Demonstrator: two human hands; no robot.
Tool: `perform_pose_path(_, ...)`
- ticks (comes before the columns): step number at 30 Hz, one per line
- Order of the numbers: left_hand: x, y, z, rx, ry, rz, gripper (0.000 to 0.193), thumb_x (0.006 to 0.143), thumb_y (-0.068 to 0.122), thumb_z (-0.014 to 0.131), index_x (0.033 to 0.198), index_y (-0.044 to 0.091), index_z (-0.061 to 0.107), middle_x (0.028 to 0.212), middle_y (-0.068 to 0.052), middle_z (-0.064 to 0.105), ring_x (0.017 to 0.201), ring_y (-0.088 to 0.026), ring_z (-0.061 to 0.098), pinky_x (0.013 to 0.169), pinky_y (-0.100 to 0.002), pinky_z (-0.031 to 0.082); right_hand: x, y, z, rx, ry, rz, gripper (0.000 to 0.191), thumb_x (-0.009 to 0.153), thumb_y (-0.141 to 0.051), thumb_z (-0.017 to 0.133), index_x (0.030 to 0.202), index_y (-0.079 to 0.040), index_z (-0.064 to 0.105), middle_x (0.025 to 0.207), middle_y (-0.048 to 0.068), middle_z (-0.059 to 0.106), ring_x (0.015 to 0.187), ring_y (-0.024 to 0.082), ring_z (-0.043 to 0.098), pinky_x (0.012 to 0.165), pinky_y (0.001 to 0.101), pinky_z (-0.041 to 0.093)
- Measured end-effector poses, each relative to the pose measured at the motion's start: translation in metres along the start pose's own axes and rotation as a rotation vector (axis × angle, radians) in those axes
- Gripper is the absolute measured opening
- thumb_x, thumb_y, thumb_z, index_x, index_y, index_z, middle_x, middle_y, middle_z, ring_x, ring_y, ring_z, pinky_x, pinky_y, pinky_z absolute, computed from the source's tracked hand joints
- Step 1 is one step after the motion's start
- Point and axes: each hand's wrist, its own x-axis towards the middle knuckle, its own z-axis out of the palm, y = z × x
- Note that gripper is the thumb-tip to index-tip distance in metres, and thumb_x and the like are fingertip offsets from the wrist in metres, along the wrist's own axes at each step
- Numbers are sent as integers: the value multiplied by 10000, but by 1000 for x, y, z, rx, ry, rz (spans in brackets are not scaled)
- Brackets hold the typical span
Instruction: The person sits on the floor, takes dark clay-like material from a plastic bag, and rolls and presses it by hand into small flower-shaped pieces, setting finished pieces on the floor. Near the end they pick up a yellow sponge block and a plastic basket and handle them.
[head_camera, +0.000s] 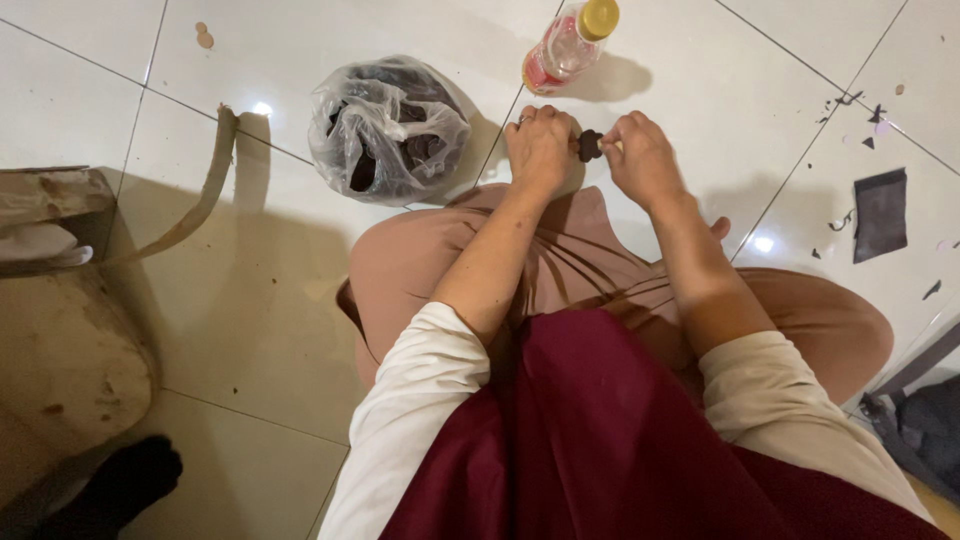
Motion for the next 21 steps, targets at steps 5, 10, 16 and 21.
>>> perform_pose_path(5,1,4,-3,38,-33,-21,110,691,195,790,778,142,750,971,-51,710,1018,-275,626,822,-470,436,-3,-1,-10,-14,-1,56,103,907,-37,741,938,-8,648,1008,188,646,962,400,632,848,490,506)
perform_pose_path(10,-3,7,-8,-7,-2,-20,99,691,155,752,790,150,756,963,-68,704,999,-299,618,812,-468,433,-2,-12,-1,46,104,-86,113,928,-46,760,963,-11,659,1004,196,647,979,408,628,863,489,508)
perform_pose_path(16,-3,9,-13,-11,-38,-34,114,672,177,771,783,159,759,969,-69,701,1018,-295,613,817,-471,431,-2,-6,12,-22,0,51,85,905,-58,739,905,-16,665,990,200,673,947,413,649,837,499,518)
perform_pose_path(21,-1,7,-9,-12,-47,-35,104,694,170,770,797,159,760,984,-56,707,1016,-285,618,836,-474,436,-3,8,-1,-66,-150,241,47,891,-82,704,876,-38,709,994,191,699,943,390,671,864,482,535)
